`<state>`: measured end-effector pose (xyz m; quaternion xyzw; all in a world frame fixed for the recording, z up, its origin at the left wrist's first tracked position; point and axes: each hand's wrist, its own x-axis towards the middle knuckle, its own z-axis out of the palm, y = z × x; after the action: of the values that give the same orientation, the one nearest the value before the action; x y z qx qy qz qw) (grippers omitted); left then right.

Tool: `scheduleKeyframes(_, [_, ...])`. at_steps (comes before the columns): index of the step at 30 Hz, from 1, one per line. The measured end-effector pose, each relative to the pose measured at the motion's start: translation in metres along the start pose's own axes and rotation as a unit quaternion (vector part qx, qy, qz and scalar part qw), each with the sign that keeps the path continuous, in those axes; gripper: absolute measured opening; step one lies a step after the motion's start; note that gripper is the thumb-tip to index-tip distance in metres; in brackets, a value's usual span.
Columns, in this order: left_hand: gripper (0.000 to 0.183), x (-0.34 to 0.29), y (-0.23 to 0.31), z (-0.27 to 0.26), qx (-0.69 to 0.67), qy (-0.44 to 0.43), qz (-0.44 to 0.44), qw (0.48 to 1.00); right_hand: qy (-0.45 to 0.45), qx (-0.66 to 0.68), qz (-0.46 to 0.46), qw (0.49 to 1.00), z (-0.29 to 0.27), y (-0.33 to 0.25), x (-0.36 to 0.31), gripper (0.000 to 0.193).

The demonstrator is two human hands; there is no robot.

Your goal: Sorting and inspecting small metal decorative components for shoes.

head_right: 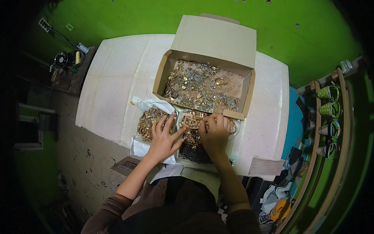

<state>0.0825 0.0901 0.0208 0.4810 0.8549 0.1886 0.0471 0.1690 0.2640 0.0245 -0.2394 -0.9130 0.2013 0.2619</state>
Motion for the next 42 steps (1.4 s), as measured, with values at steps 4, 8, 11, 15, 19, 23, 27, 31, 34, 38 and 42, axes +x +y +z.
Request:
scheduleKeyframes(4, [0.034, 0.002, -0.004, 0.002, 0.03, 0.033, -0.017, 0.999, 0.005, -0.027, -0.001, 1.0, -0.001, -0.011, -0.003, 0.025])
scheduleKeyframes(8, [0.033, 0.007, -0.006, 0.0, 0.03, 0.03, -0.014, 0.999, -0.076, -0.069, -0.115, 0.988, 0.007, -0.02, -0.009, 0.045])
scheduleKeyframes(11, [0.031, 0.007, -0.006, 0.0, 0.024, 0.029, -0.007, 0.999, -0.111, -0.085, -0.121, 0.983, 0.011, -0.024, -0.007, 0.055])
scheduleKeyframes(15, [0.031, 0.004, -0.005, 0.002, 0.017, 0.031, -0.011, 0.999, -0.122, -0.085, -0.108, 0.983, 0.014, -0.024, -0.006, 0.055])
scheduleKeyframes(19, [0.032, 0.003, -0.005, 0.004, 0.013, 0.034, -0.007, 0.999, -0.082, -0.056, -0.105, 0.989, 0.018, -0.019, -0.007, 0.041])
scheduleKeyframes(23, [0.033, 0.009, -0.004, 0.004, 0.011, 0.041, -0.004, 0.999, -0.059, -0.06, -0.104, 0.991, 0.018, -0.016, -0.004, 0.029])
scheduleKeyframes(27, [0.036, 0.012, -0.002, 0.004, 0.008, 0.024, 0.002, 1.0, -0.05, -0.065, -0.11, 0.991, 0.02, -0.015, -0.005, 0.025])
scheduleKeyframes(31, [0.037, 0.012, -0.003, 0.006, 0.004, 0.024, 0.001, 1.0, -0.029, -0.059, -0.106, 0.992, 0.023, -0.015, -0.004, 0.017])
scheduleKeyframes(34, [0.037, 0.011, -0.004, 0.006, 0.01, 0.027, 0.003, 1.0, -0.027, -0.053, -0.106, 0.993, 0.021, -0.017, -0.003, 0.014])
scheduleKeyframes(38, [0.036, 0.015, -0.002, 0.006, 0.021, 0.034, 0.005, 0.999, -0.025, -0.061, -0.11, 0.992, 0.022, -0.016, -0.001, 0.013])
scheduleKeyframes(42, [0.035, 0.017, -0.002, 0.005, 0.024, 0.039, 0.015, 0.999, -0.016, -0.062, -0.111, 0.992, 0.022, -0.016, 0.001, 0.013])
